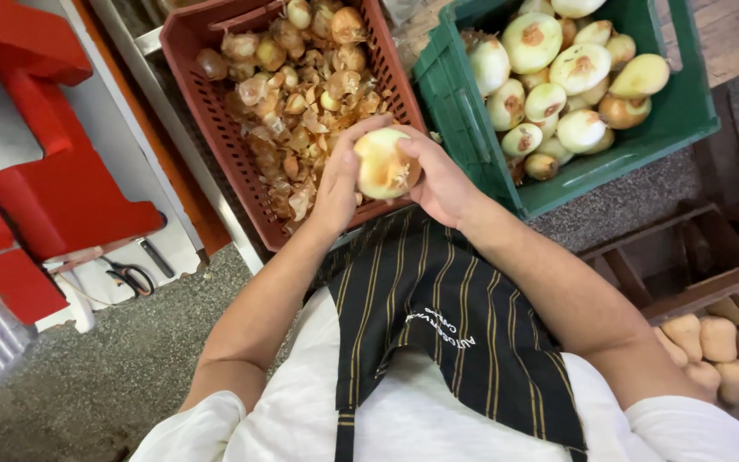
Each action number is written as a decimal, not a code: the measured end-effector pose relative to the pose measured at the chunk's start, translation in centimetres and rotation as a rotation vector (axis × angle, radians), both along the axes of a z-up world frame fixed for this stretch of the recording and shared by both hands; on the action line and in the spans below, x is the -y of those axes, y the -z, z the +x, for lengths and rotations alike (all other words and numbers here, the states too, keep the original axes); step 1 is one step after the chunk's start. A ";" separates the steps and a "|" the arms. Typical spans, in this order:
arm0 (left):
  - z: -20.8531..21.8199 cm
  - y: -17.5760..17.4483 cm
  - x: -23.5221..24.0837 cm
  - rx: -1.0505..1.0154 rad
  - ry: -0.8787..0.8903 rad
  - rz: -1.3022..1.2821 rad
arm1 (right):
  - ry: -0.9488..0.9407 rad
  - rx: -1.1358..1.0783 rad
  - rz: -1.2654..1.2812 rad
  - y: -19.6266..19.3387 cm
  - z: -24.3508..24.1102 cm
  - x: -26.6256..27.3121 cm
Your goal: The person peels the dry outer skins off several onions by hand, discarding the skins into a brown basket and placing the peeled onions into a green crate. The person handles the onions one by one, rotating them to remove all loose layers.
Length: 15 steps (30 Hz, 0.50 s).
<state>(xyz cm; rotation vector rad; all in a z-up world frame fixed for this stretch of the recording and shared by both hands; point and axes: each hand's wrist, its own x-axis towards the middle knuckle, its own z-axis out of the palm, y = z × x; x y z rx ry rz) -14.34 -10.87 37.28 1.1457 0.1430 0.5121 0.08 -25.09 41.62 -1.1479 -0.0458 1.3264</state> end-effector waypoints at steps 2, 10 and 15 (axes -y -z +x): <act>0.0 1.0 0.0 -0.012 -0.012 -0.055 | 0.011 -0.005 -0.006 -0.8 -0.2 0.3; 0.1 -0.6 0.1 -0.059 -0.282 0.205 | -0.043 -0.146 0.108 -2.6 -0.2 1.2; 0.1 2.9 -0.4 -0.189 -0.527 0.474 | -0.110 -0.118 0.144 -2.5 -1.1 1.6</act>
